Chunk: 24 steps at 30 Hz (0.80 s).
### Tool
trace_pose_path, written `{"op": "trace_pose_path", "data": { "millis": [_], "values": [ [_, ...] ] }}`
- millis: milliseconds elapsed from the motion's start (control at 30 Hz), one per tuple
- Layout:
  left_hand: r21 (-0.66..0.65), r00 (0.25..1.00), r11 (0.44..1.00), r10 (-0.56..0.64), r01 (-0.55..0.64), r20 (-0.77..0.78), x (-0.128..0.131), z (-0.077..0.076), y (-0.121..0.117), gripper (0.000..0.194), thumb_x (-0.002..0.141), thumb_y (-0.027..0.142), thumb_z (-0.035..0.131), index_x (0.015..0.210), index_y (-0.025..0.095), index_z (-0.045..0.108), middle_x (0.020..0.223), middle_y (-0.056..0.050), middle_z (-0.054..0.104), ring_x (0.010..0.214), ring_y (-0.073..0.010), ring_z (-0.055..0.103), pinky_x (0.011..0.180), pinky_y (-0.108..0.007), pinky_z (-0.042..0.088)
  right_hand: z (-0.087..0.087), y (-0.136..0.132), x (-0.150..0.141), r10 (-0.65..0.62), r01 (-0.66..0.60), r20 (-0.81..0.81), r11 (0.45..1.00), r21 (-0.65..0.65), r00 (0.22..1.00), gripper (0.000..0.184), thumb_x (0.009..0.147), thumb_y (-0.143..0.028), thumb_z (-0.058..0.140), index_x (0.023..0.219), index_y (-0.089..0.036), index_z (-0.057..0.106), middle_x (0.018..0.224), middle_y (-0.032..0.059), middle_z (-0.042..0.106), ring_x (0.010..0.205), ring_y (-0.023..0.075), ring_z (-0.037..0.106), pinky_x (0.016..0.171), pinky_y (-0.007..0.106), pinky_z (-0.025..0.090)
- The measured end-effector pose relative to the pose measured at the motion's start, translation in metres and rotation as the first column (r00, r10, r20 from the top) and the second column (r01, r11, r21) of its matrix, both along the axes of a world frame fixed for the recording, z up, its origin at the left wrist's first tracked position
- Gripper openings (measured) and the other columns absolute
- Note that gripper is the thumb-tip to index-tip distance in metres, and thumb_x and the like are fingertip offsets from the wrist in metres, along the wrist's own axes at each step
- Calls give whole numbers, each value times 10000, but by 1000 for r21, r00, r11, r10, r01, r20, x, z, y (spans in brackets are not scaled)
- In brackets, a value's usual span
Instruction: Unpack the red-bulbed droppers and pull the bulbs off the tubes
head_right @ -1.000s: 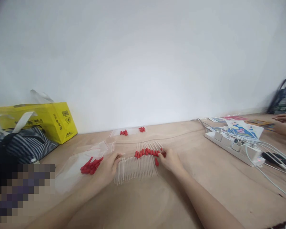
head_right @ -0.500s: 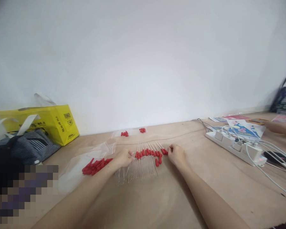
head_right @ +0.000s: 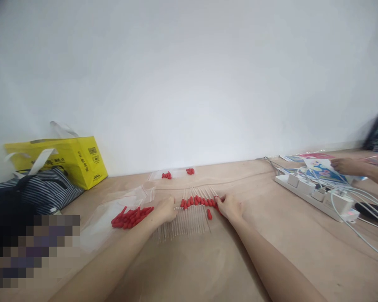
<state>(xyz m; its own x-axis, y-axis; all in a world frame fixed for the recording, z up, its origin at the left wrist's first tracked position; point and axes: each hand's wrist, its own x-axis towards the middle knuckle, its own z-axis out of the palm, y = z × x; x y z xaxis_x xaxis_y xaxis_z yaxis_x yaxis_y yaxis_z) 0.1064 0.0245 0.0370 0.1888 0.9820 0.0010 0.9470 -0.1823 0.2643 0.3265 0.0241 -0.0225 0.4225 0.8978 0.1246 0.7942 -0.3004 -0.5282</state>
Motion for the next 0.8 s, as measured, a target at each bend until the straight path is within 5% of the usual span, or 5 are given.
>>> {"op": "trace_pose_path", "data": {
  "millis": [233, 433, 533, 667, 800],
  "values": [
    [99, 992, 995, -15, 27, -123, -3, 6, -9, 186, 703, 191, 551, 868, 114, 590, 899, -157, 646, 844, -255, 611, 661, -291, 437, -1, -5, -9, -50, 51, -41, 998, 20, 998, 407, 783, -499, 367, 806, -199, 641, 809, 101, 661, 835, 274, 589, 794, 426, 336],
    [330, 988, 933, -119, 145, -98, -25, 3, -36, 229, 816, 231, 437, 1014, 176, 538, 909, -72, 630, 828, -196, 589, 672, -284, 417, 3, -8, -8, -75, 90, -111, 987, 134, 991, 428, 830, -463, 289, 858, -173, 603, 829, 105, 653, 832, 244, 585, 747, 353, 355],
    [618, 962, 738, -224, 271, -154, -45, -9, -47, 198, 812, 243, 453, 952, 192, 583, 834, -47, 631, 776, -195, 566, 675, -305, 405, 7, -20, -21, 146, -83, -152, 930, 357, 977, 394, 835, -456, 297, 818, -172, 570, 769, 67, 644, 729, 193, 576, 694, 302, 358],
    [826, 909, 393, -274, 403, -313, -61, -30, -57, 252, 809, 197, 466, 1036, 197, 574, 915, -62, 630, 842, -211, 530, 771, -361, 357, 13, -52, -59, 539, -530, 122, 716, 455, 834, 236, 821, -370, 411, 726, -198, 541, 732, 14, 617, 740, 172, 522, 736, 318, 287],
    [815, 840, 263, -338, 517, -424, -61, -39, -70, 223, 811, 151, 473, 996, 202, 588, 838, -27, 644, 807, -184, 524, 800, -369, 321, 13, -78, -88, 647, -694, 278, 573, 436, 710, 129, 809, -263, 451, 722, -187, 508, 694, -3, 589, 695, 148, 465, 718, 321, 239]
  ]
}}
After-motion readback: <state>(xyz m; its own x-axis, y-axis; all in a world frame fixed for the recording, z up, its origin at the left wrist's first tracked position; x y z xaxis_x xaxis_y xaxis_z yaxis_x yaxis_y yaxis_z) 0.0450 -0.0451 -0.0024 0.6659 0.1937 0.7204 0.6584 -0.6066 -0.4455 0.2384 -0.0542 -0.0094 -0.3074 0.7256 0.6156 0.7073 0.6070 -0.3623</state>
